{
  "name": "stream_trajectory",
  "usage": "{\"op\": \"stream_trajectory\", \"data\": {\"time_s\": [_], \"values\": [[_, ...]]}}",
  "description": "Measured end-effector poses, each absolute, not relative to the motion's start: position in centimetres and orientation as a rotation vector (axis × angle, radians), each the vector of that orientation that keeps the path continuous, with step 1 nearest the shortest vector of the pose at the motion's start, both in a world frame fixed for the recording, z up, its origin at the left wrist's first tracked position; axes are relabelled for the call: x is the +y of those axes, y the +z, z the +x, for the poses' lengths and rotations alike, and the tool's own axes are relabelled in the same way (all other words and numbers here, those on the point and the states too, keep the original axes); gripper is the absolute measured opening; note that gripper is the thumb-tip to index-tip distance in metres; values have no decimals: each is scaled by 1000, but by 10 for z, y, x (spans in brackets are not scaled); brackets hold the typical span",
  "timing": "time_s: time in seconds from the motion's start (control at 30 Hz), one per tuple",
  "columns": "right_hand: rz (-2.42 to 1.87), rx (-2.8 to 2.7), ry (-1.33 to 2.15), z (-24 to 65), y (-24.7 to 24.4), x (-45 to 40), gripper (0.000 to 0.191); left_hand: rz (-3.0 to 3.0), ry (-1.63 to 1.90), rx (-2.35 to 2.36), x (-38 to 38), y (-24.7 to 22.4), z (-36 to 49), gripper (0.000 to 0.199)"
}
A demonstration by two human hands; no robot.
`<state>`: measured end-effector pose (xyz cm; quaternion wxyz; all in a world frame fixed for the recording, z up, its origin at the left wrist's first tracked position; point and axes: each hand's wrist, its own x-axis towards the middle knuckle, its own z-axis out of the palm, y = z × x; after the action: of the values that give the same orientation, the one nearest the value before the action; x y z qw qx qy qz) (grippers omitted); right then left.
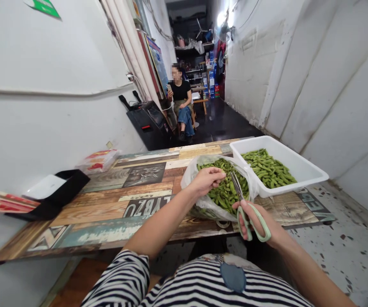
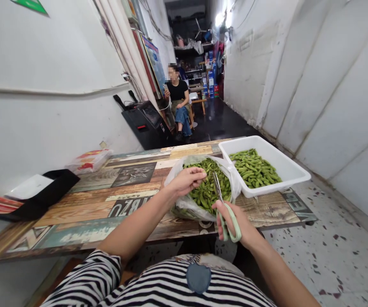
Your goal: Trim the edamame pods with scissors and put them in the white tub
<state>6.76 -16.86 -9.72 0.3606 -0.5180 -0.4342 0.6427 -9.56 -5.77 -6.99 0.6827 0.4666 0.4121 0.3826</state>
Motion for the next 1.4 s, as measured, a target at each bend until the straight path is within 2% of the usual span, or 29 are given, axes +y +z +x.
{"op": "stream_trajectory", "data": {"time_s": [0.47, 0.87, 1.1, 1.17, 1.33, 1.4], "values": [[-1303, -1236, 1655, 63, -89, -167, 53, 1155, 908, 946, -73, -79, -87, 38], [-1313, -1139, 1688, 64, -100, -163, 51, 1193, 889, 1049, -72, -81, -85, 26], [-1269, -944, 1745, 72, -102, -166, 44, 1090, 902, 1094, -30, -67, -110, 9], [-1258, -929, 1781, 73, -103, -168, 44, 1295, 775, 1183, -21, -73, -111, 5], [-1275, -958, 1772, 73, -102, -172, 44, 2309, 396, 1410, -8, -97, -100, 25], [-1272, -977, 1749, 74, -101, -173, 44, 2575, 199, 1426, -5, -100, -96, 27]]}}
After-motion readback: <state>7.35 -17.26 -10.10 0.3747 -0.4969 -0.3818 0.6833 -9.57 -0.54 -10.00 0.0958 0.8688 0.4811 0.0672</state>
